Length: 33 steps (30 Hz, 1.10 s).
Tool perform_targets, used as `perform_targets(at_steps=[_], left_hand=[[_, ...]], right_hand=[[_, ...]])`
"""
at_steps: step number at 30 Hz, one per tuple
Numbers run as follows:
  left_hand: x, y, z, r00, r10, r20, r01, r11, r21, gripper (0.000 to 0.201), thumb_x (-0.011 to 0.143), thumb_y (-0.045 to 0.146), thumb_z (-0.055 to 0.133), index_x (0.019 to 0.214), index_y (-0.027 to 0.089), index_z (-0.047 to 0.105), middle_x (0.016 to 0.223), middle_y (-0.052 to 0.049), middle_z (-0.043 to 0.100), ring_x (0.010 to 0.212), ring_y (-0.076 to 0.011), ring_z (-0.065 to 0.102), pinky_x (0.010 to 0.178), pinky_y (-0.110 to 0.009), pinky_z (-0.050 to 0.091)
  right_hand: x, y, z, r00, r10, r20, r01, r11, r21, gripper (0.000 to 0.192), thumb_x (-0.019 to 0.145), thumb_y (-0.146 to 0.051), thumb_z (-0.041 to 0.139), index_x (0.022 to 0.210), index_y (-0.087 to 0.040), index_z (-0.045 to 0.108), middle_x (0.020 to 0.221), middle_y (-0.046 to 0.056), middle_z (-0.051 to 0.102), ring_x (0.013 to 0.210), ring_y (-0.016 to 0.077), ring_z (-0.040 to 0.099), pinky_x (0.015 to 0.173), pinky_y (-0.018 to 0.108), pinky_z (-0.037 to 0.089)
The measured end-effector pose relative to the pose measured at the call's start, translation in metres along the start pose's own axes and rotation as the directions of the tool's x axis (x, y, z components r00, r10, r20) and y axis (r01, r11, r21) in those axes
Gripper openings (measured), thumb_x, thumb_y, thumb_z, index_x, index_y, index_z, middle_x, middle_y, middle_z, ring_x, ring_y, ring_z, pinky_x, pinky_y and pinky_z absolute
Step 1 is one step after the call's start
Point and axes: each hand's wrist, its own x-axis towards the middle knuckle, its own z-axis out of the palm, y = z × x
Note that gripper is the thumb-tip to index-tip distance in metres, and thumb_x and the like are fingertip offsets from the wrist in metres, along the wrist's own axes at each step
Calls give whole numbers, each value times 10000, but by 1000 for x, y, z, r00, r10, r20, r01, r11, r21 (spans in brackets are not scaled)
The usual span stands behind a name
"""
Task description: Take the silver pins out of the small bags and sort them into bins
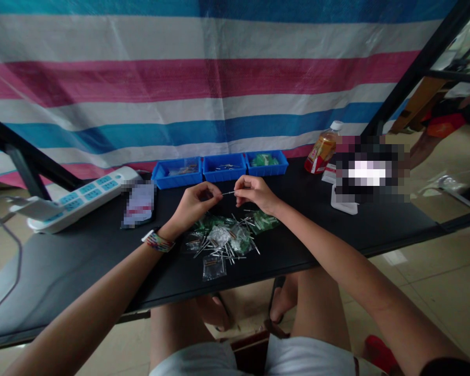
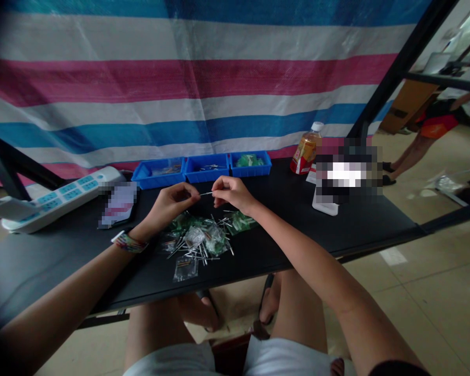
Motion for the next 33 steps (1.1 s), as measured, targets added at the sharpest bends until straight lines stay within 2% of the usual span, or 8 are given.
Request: perform_targets(at_steps=[5,11,15,18,23,27,29,33], left_hand=[[0,2,-2,1000,-17,-22,16,999,-34,290,824,449,820,865,177,727,871,-47,724,812,-194,654,765,-311,499],[3,1,-5,995,-22,-95,13,995,-96,225,819,387,750,896,179,714,886,-43,708,846,-208,647,779,-324,492],[4,-1,-5,995,-22,-100,11,994,-107,211,813,378,726,904,187,714,894,-46,711,838,-211,651,763,-325,496],[4,-3,-6,994,-23,-105,13,995,-95,211,827,389,724,903,193,713,863,-41,704,817,-210,648,750,-326,496],[5,-3,-7,987,-25,-160,9,995,-99,199,846,393,700,895,201,711,839,-36,697,820,-213,648,782,-340,517],[4,-2,-9,984,-57,-170,38,993,-109,206,859,397,674,915,202,708,848,-36,694,823,-213,652,792,-343,526],[4,-2,-9,985,-59,-164,40,993,-113,198,867,385,673,922,198,709,849,-33,691,821,-208,651,793,-337,523],[3,-2,-8,986,-49,-158,32,994,-108,184,876,369,676,925,196,711,840,-30,690,811,-202,648,787,-329,518]], right_hand=[[3,1,-3,999,-33,-34,32,999,-14,185,747,-238,801,803,-182,633,686,-44,663,583,121,685,607,267,637],[17,-1,-12,944,-145,-298,167,985,50,263,763,-288,822,981,-201,704,894,3,752,744,155,759,734,317,682],[22,-2,-25,953,-65,-296,46,996,-71,503,800,-282,733,1298,-226,693,933,8,771,591,127,692,527,260,596],[18,-2,-29,937,-142,-318,59,964,-258,351,817,-232,649,1150,-189,749,776,-24,712,465,92,566,434,223,459],[-3,-4,0,951,-290,103,295,761,-579,136,878,-163,693,961,-199,795,901,39,775,810,192,713,769,336,581],[-19,-4,33,798,-264,541,576,598,-557,268,902,-101,745,1119,-239,823,1193,79,804,1209,257,690,1132,472,498],[-22,-3,42,758,-236,609,621,546,-562,320,913,-106,758,1199,-238,812,1256,95,793,1255,265,667,1168,492,469],[-21,-1,42,794,-223,565,598,454,-661,269,914,-116,769,1174,-174,811,1153,132,790,1137,283,673,1078,487,515]])
